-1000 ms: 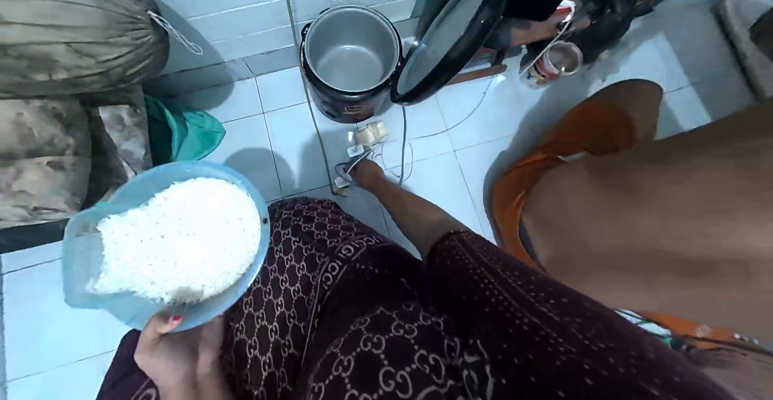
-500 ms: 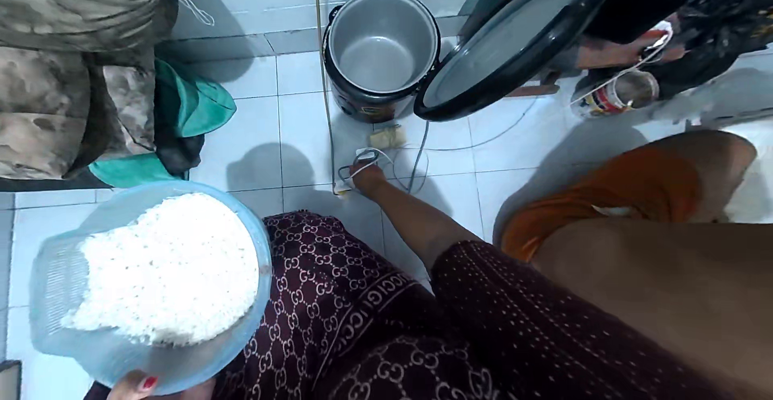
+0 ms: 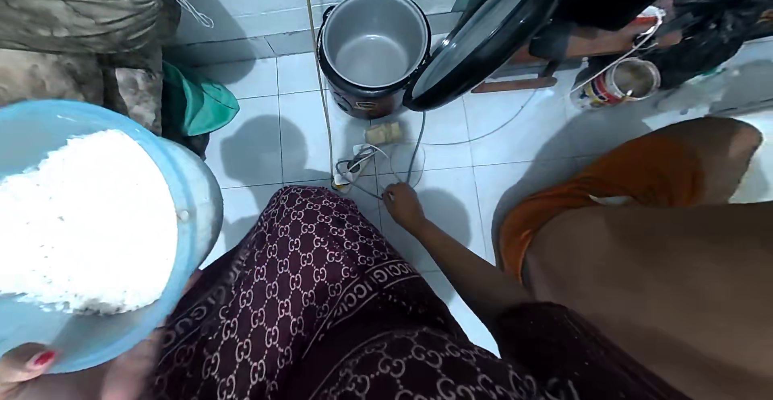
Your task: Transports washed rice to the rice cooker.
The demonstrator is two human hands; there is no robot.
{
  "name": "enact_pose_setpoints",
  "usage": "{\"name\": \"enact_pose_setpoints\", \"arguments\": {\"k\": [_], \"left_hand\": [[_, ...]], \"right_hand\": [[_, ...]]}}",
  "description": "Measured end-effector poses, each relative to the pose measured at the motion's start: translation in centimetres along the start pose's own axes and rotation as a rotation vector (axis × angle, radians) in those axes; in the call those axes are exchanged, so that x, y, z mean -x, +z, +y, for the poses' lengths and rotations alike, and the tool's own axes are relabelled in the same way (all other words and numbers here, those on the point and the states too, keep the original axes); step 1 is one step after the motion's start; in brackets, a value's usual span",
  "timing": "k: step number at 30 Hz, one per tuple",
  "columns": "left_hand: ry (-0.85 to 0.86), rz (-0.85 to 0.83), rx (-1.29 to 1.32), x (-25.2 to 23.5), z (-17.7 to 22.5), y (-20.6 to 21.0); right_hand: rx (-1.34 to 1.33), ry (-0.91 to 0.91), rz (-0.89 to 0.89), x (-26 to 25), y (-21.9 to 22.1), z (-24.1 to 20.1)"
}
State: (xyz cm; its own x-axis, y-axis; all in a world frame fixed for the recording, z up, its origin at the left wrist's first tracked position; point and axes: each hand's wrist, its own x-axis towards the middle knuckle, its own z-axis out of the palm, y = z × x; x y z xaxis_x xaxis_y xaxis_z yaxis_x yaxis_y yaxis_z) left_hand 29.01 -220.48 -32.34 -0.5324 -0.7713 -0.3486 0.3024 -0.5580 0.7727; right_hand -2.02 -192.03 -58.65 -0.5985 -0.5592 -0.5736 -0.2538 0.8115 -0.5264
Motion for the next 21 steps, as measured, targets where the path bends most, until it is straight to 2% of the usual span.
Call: {"name": "enact_pose_setpoints", "arguments": {"k": [4,9,15,17,19,21], "left_hand": [[-0.030,-0.081,0.018,-0.3,1.0,-0.9],[-0.025,-0.094,0.037,-0.5,-0.8,-3.1],[0.031,0.185,-0.032,1.7,-2.9,-2.6],[0.029,0.280,-0.065,3.4,-2.4,0.2],[0.026,0.464,-0.135,4.0,-2.2,4.4],[0.024,0.503,-0.131,4.7,-1.9,4.3]], "right_hand": [[0.007,-0.026,-0.008,0.9,0.1,-0.6],[0.060,-0.070,0.032,-0.5,0.4,-1.7],[0.032,0.001,0.122,-2.6,0.6,-2.1],[0.020,-0.017,0.191,-2.9,1.8,-1.5],[0.019,-0.016,0.214,-2.9,2.6,-1.1],[0.009,-0.021,0.210,-2.9,3.1,-1.0]]}}
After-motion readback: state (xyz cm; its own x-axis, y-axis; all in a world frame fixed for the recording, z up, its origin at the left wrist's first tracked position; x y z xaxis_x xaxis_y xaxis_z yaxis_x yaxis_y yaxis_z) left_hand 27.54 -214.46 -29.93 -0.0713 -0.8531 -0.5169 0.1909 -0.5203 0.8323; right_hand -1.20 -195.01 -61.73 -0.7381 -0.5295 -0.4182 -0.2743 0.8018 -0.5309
